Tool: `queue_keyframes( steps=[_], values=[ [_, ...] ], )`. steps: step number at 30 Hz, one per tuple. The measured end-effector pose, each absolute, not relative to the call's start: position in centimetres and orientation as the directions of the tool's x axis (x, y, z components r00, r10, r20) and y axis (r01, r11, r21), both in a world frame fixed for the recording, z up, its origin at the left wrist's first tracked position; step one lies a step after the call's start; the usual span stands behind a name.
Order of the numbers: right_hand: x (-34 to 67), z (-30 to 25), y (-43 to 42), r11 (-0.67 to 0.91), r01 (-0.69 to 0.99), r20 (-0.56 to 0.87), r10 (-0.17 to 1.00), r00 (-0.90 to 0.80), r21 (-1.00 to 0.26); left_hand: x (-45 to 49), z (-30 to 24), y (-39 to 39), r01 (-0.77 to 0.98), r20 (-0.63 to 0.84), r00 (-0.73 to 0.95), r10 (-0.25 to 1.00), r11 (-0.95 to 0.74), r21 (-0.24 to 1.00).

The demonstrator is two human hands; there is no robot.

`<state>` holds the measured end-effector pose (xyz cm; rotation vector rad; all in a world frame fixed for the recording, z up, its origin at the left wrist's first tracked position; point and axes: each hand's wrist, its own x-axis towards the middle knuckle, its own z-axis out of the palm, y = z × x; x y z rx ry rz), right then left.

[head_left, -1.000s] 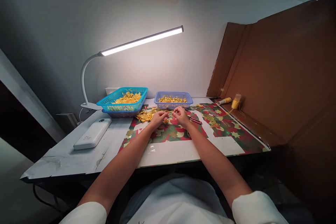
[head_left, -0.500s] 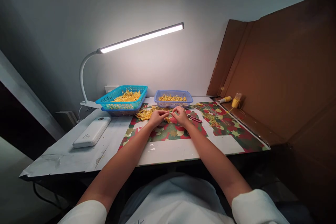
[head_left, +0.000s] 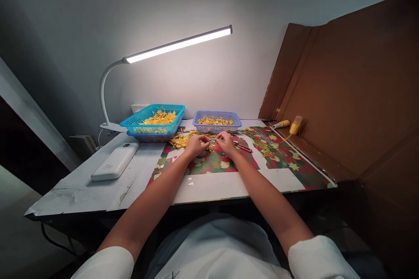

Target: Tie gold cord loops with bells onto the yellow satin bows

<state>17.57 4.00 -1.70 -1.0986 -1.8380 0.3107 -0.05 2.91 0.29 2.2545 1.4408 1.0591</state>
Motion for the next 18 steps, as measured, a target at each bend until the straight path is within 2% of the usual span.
queue_keyframes(
  steps=[11,18],
  values=[
    [17.71,-1.81,4.06,0.522,0.544,0.538,0.83,-0.146,-0.657,-0.71,0.69,2.95,0.618,0.45,0.344,0.824,-0.559,0.552],
    [17.18,-1.71,4.04,0.573,0.47,0.569,0.805,-0.167,-0.672,-0.3,0.35,3.01,0.583,0.404,0.285,0.869,-0.492,0.646]
  ],
)
